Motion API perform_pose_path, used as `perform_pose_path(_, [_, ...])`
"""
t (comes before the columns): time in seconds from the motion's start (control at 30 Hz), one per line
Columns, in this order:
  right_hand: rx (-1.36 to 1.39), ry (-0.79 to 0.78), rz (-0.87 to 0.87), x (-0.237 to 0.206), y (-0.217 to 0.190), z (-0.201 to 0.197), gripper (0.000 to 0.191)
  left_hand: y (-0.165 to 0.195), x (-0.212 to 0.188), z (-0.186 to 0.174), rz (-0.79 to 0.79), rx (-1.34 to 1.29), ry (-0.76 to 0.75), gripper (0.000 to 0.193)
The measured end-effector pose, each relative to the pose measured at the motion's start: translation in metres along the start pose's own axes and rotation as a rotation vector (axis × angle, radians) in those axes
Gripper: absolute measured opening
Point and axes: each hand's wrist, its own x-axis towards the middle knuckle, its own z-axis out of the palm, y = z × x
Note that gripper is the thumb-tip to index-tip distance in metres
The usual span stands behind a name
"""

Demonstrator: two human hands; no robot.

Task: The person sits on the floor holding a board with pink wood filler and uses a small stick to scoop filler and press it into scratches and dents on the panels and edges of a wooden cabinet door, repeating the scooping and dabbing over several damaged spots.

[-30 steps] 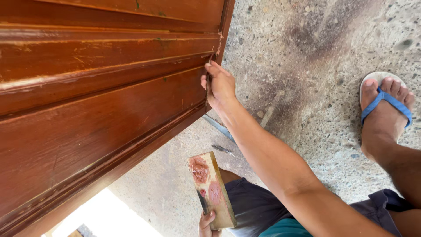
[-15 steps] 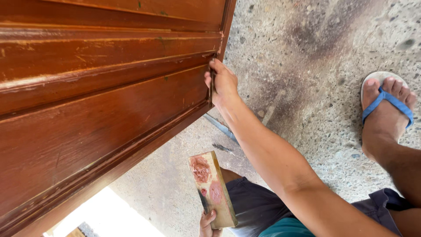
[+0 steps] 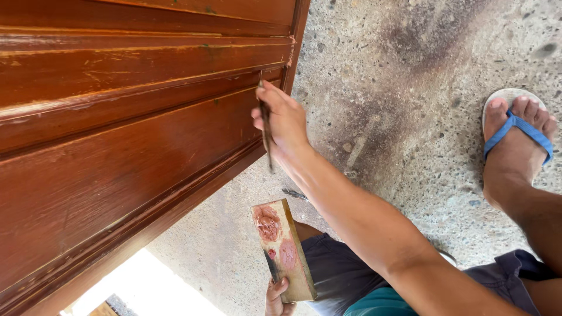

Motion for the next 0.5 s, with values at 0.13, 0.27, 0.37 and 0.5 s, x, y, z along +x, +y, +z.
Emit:
perform_pose_path(0.13, [-0.124,0.174,-0.023,0.000,-0.012,-0.019,0.034,0.002,0.001,0.002,-0.020,0.006,-0.020,0.064])
perform_pose_path(0.27, [0.069,0.123,-0.039,0.025,-0.017,-0.020,0.026,0.002,0.000,0.005,-0.002,0.007,-0.029,0.065])
perform_pose_path(0.37, [0.047,0.150,-0.035,0.035,-0.013,-0.013,0.022,0.001,-0.002,0.007,0.000,-0.009,0.009,0.064])
perform_pose_path(0.5, [0.074,0.168,-0.057,0.039,-0.013,-0.005,0.016,0.000,-0.003,0.009,0.039,-0.022,0.009,0.065])
